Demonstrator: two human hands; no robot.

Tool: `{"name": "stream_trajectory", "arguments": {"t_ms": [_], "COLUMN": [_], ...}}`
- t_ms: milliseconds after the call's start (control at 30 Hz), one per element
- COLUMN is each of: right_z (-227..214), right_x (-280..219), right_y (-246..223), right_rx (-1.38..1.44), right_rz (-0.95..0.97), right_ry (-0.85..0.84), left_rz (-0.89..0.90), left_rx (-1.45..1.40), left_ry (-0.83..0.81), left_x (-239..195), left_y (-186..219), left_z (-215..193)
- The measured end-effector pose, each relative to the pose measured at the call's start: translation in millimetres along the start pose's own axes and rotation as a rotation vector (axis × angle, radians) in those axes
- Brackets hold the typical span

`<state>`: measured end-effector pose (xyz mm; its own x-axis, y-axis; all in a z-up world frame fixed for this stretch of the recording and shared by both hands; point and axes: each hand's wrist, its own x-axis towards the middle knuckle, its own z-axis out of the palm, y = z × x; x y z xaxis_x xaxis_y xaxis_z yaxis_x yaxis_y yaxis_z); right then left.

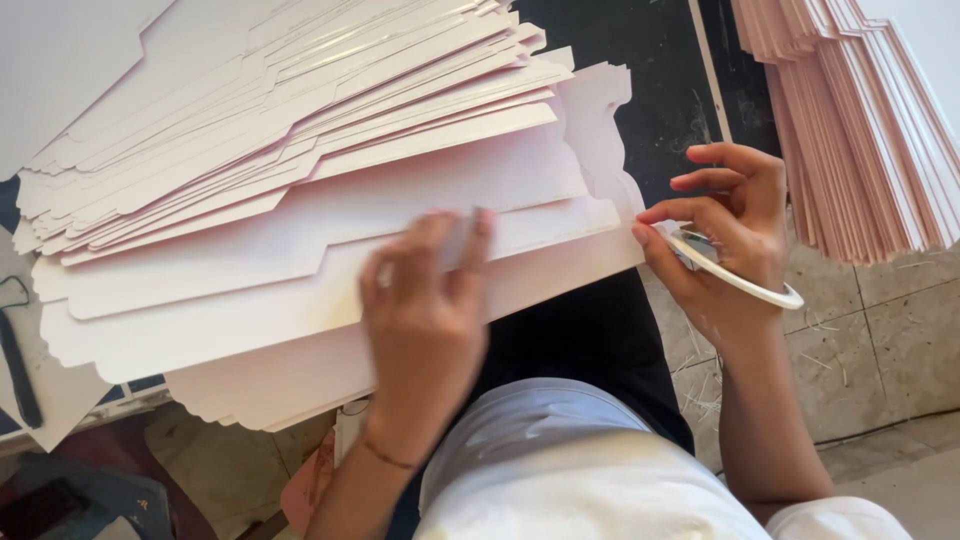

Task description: Applying double-sided tape to a stack of pre-cut paper folders in a production environment.

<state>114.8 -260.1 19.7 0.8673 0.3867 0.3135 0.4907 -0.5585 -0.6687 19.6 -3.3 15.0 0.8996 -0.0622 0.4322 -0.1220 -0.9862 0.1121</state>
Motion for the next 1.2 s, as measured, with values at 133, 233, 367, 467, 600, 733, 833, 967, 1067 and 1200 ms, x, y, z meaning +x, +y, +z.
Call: {"name": "stream_trajectory", "arguments": {"t_ms": [133,233,367,467,600,733,833,967,1067,1200], "right_z": [2.0,5.5,6.8,7.3,9.5,9.7,9.9,9.8,10.4,11.2], "right_x": [-3.4,-6.5,-8.0,-7.9,-7.4,-8.0,-8.4,-10.2,-9.7,-9.7], "right_y": [-3.4,-3.5,-1.2,-1.0,0.6,-1.4,0.3,3.3,3.5,4.0], "right_rx": [-0.081,-0.123,-0.11,-0.098,-0.08,-0.072,-0.082,-0.073,-0.063,-0.047], "right_rz": [-0.008,-0.047,-0.031,-0.028,-0.027,-0.023,-0.018,-0.021,-0.025,-0.014], "right_ry": [0.001,0.024,0.024,0.022,0.024,0.013,0.024,0.028,0.031,0.026], "left_rz": [-0.023,0.017,0.011,-0.011,-0.072,-0.065,-0.001,-0.012,-0.041,-0.031], "left_rx": [0.116,0.029,-0.062,-0.122,-0.14,-0.121,0.041,0.015,-0.03,-0.075], "left_ry": [-0.061,-0.004,-0.008,-0.023,-0.007,-0.057,0.005,-0.051,-0.068,-0.06], "left_x": [8.5,18.1,16.3,4.0,-3.0,0.5,6.2,4.8,9.6,15.5], "left_y": [40.2,46.0,37.5,27.4,14.0,7.4,10.8,11.8,13.5,19.6], "left_z": [3.8,6.2,3.0,-1.1,-13.2,-13.0,-10.5,0.8,2.3,3.2]}}
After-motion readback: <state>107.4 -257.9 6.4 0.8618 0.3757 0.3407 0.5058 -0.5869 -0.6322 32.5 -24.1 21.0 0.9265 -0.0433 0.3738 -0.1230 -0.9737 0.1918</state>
